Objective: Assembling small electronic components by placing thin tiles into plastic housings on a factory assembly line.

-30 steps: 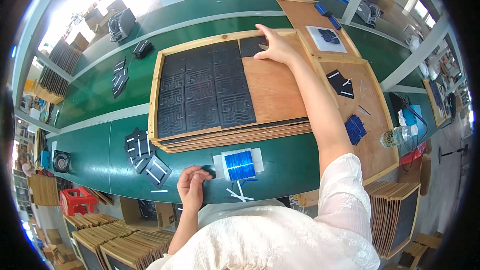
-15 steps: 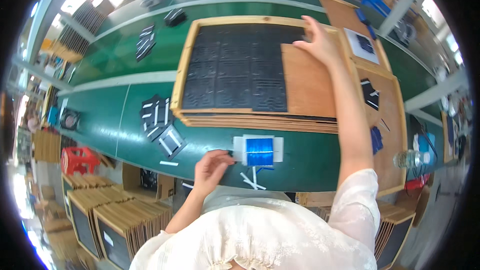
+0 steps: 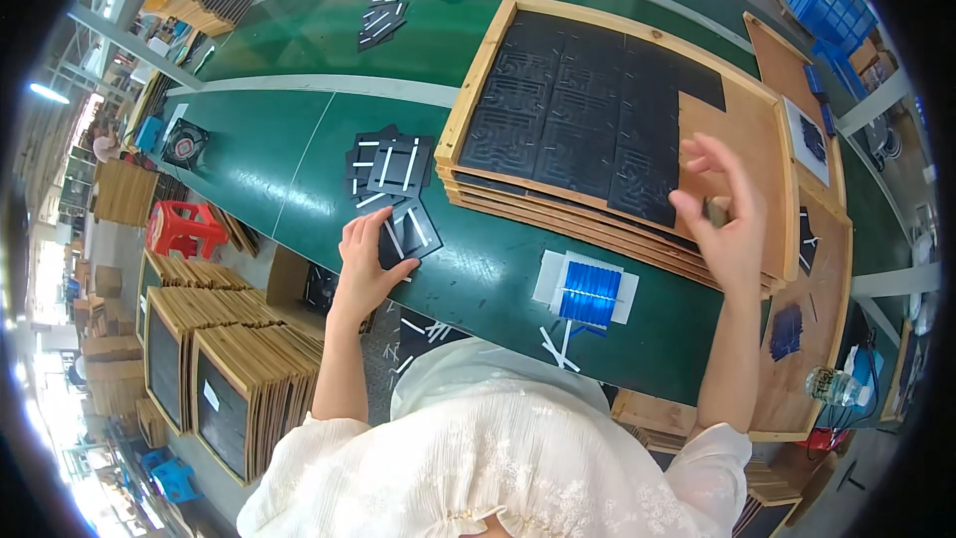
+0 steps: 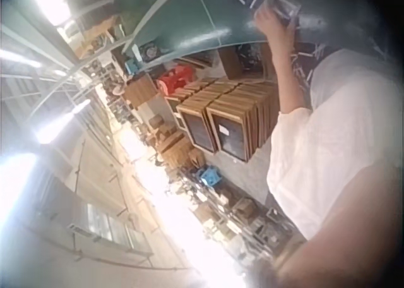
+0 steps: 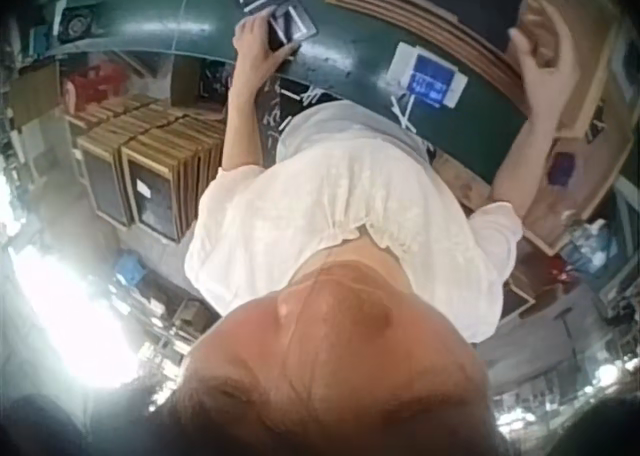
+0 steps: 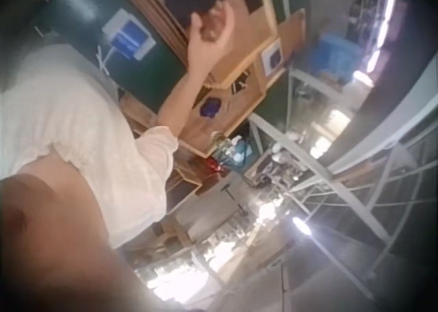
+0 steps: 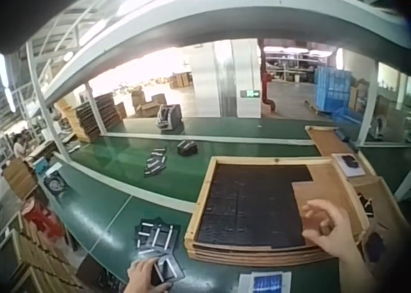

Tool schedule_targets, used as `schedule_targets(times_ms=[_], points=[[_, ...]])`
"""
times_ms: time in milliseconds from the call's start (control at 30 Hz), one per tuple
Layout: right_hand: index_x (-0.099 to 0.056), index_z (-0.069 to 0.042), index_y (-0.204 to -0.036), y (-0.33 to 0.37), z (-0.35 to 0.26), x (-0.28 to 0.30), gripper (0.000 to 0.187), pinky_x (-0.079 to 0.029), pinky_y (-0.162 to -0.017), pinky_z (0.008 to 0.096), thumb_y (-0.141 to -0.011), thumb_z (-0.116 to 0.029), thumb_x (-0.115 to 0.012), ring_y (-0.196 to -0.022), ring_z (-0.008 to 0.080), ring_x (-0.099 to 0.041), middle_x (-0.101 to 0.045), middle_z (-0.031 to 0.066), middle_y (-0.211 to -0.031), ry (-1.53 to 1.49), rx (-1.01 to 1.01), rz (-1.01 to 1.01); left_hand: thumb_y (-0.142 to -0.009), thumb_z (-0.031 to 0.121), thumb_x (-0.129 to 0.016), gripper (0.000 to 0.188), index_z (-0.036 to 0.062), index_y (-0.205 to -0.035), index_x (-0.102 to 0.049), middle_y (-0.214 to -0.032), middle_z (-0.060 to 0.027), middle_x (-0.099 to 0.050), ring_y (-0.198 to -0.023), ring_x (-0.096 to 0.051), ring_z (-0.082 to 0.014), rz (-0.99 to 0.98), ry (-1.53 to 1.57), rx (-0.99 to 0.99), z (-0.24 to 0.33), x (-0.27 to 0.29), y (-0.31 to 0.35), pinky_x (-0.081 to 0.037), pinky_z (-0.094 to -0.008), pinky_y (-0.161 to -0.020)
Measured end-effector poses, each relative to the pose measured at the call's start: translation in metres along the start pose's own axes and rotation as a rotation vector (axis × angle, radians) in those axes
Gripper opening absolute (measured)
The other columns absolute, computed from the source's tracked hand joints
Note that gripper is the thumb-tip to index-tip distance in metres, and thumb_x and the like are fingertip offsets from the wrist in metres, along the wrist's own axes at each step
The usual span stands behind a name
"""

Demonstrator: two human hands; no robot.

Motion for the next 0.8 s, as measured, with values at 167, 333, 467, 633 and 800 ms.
schedule_targets(times_ms=[167, 333, 467, 633, 800], points=[[-0.063, -0.005, -0.128, 0.029, -0.013, -0.052, 0.049, -0.048, -0.065, 0.0178, -0.081, 0.001, -0.075, -0.094, 0.0068, -0.061, -0.068, 0.0072, -0.117, -0.180, 0.009, -0.173, -0.059, 0.008, -0.089, 0.096, 0.0027, -0.143, -0.041, -0.132, -0.0173, -0.050, -0.124, -0.048, -0.0360, 0.149, 0.124, -0.066, 0.032, 0.011, 0.003, -0.040, -0.0445, -0.108], [-0.068, -0.001, -0.115, 0.067, -0.023, -0.134, 0.032, -0.051, -0.066, 0.0183, -0.084, 0.000, -0.075, -0.075, 0.0073, -0.064, -0.073, 0.0043, -0.090, -0.438, -0.221, -0.432, -0.058, 0.008, -0.089, 0.100, -0.0018, -0.143, -0.037, -0.130, -0.0221, -0.047, -0.117, -0.052, -0.0370, 0.181, 0.266, -0.239, 0.110, 0.008, 0.009, -0.047, -0.0439, -0.099], [-0.069, 0.002, -0.110, 0.076, -0.011, -0.143, 0.021, -0.050, -0.070, 0.0208, -0.090, -0.003, -0.072, -0.077, 0.0053, -0.063, -0.072, 0.0030, -0.091, -0.677, -0.418, -0.411, -0.062, 0.013, -0.091, 0.103, -0.0002, -0.146, -0.033, -0.128, -0.0205, -0.049, -0.120, -0.051, -0.0359, 0.159, 0.396, -0.239, 0.135, -0.007, 0.014, -0.044, -0.0463, -0.100], [-0.069, 0.004, -0.111, 0.079, 0.000, -0.128, 0.020, -0.046, -0.061, 0.0208, -0.092, -0.002, -0.069, -0.074, 0.0039, -0.058, -0.069, 0.0019, -0.089, -0.753, -0.460, -0.468, -0.095, 0.063, -0.051, 0.084, 0.0024, -0.150, -0.032, -0.135, -0.0182, -0.055, -0.116, -0.063, -0.0293, -0.536, 1.715, 0.317, 0.130, -0.067, 0.017, -0.056, -0.0441, -0.094], [-0.067, -0.002, -0.117, 0.062, -0.025, -0.104, 0.036, -0.052, -0.067, 0.0276, -0.083, -0.008, -0.078, -0.075, 0.0158, -0.067, -0.071, 0.0066, -0.091, -0.055, -0.028, -0.293, -0.102, 0.066, -0.030, 0.078, 0.0032, -0.147, -0.040, -0.135, -0.0213, -0.058, -0.112, -0.065, -0.0336, -0.982, 2.024, 0.460, 0.170, -0.097, 0.038, -0.057, -0.0474, -0.090]])
Point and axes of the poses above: each hand's wrist, its own y-axis away from the middle knuckle, its own x-axis out of the back of the hand, z = x × y, the point moved 9 cm from there along -y, towards the middle knuckle
